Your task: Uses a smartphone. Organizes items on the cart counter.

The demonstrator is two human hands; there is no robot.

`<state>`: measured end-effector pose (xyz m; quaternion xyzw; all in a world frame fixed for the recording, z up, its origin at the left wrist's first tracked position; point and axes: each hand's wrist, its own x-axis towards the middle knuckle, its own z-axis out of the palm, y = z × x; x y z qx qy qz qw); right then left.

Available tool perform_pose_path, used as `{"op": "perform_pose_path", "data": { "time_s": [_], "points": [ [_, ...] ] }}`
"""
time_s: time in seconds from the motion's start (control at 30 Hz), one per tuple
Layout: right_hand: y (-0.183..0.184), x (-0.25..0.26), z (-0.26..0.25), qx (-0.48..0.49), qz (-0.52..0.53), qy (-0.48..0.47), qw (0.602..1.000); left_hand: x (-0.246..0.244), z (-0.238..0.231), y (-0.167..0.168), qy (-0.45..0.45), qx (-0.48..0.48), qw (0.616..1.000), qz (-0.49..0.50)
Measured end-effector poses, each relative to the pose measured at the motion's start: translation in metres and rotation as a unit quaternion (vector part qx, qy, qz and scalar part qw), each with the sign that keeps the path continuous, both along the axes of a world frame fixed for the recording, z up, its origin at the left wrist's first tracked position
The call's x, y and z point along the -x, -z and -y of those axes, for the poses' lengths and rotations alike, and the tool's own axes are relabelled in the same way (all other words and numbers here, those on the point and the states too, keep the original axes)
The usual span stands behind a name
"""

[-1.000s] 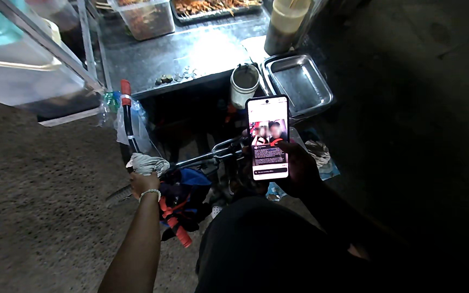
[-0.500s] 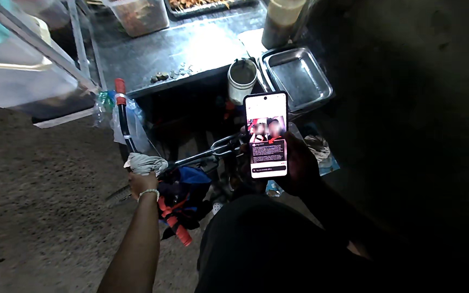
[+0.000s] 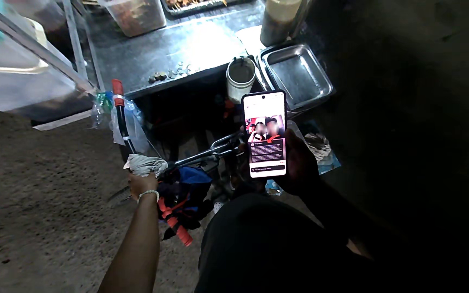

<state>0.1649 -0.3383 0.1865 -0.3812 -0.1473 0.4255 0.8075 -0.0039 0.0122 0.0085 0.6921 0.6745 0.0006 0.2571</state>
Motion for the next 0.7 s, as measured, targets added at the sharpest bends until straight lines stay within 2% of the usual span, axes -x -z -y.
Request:
{"op": "perform_pose_path", "data": {
  "time_s": [0.7],
  "points": [
    [-0.0039, 0.0018, -0.0022, -0.009, 0.002, -0.003, 1.0, 0.0008, 0.001, -0.0039, -0.001, 0.003, 1.0, 0.01]
  ]
}}
